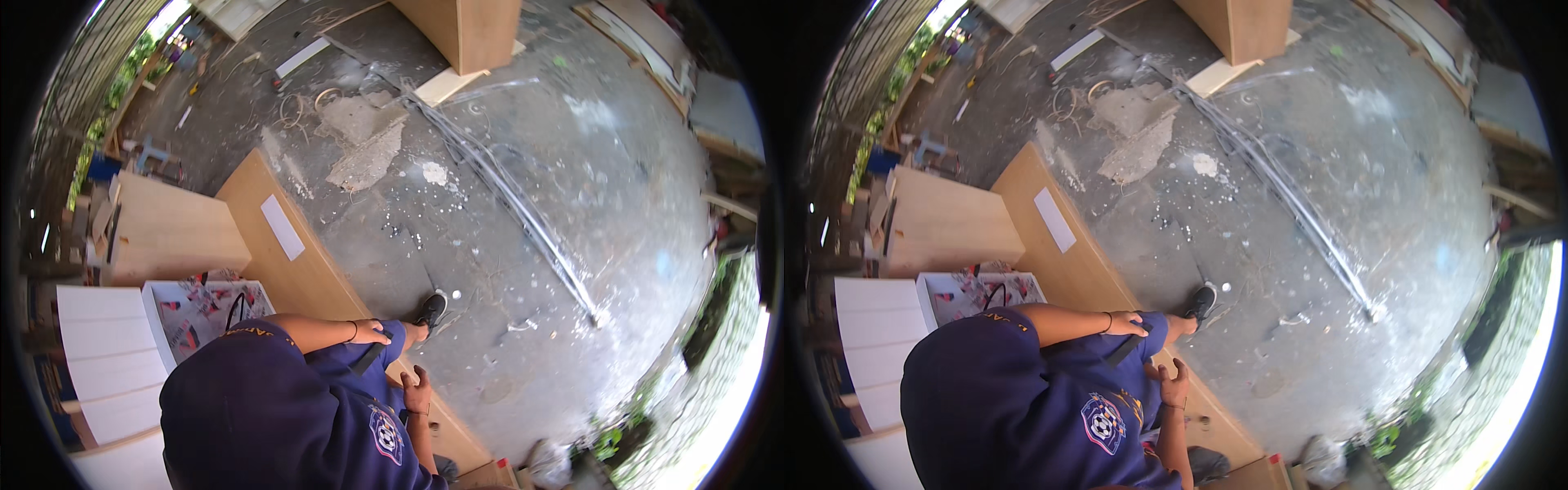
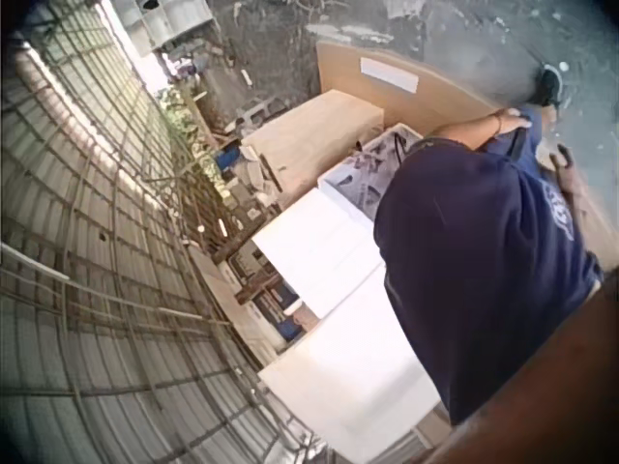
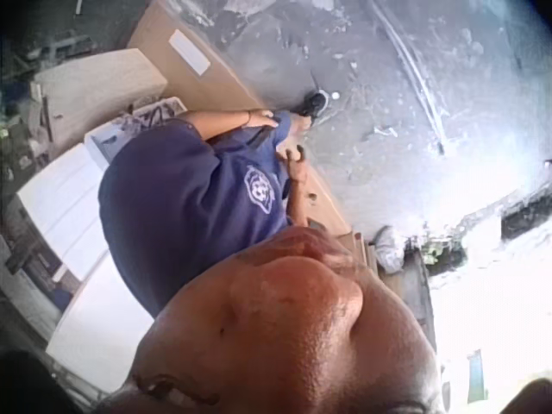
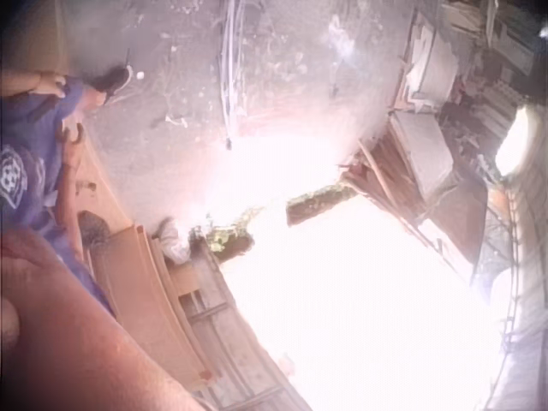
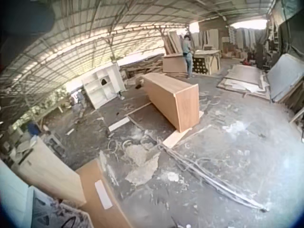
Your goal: The person assembles a wooden shelf by positioning curved trim along its edge and securing a side panel with a power drill.
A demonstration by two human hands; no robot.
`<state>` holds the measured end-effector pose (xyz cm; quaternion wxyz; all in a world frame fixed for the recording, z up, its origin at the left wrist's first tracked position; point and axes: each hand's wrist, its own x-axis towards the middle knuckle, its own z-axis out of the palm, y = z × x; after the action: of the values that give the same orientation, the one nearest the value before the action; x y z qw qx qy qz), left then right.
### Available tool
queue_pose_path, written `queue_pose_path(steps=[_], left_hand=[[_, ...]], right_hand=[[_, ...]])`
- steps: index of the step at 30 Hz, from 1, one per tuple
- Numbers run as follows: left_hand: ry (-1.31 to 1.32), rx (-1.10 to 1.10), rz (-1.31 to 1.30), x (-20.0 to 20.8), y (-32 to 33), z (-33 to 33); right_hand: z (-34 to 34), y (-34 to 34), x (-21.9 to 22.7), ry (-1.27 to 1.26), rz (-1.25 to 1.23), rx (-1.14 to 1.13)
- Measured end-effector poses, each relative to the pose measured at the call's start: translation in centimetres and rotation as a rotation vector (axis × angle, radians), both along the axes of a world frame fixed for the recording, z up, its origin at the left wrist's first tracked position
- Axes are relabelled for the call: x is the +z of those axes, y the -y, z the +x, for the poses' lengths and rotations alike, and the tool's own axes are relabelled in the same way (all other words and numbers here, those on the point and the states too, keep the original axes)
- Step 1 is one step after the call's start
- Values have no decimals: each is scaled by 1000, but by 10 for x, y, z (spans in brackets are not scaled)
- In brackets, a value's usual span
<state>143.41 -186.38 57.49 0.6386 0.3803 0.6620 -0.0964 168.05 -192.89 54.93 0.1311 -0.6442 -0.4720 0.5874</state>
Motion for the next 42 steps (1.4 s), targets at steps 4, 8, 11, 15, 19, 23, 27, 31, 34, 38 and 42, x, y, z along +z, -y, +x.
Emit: queue_pose_path(steps=[4,8,11,15,19,23,27,31,34,38,42], left_hand=[[134,221,77,26,4,-23],[35,491,93,46,34,-42],[-180,682,331,-8,118,-28],[-291,1172,-34,36,85,-17],[-401,1216,131,-19,98,28],[-449,1107,240,-5,56,45],[-527,1426,121,-3,56,68],[-323,1384,29,-36,36,78],[-375,1531,-51,-103,66,90],[-273,1564,35,-67,64,-30],[-274,2128,157,-23,97,-122]], right_hand=[[80,-57,-19,210,-124,58],[185,-124,-35,307,-506,-45],[195,-187,-30,333,-506,215],[176,-288,-33,362,-403,455],[117,-374,-41,310,-392,551],[31,-462,-38,269,-338,558],[-71,-522,-4,333,-245,732],[-149,-549,3,460,-146,819],[-227,-511,10,322,-55,1232],[-316,-515,3,-15,720,2178],[-428,-455,-9,-43,624,2003]])
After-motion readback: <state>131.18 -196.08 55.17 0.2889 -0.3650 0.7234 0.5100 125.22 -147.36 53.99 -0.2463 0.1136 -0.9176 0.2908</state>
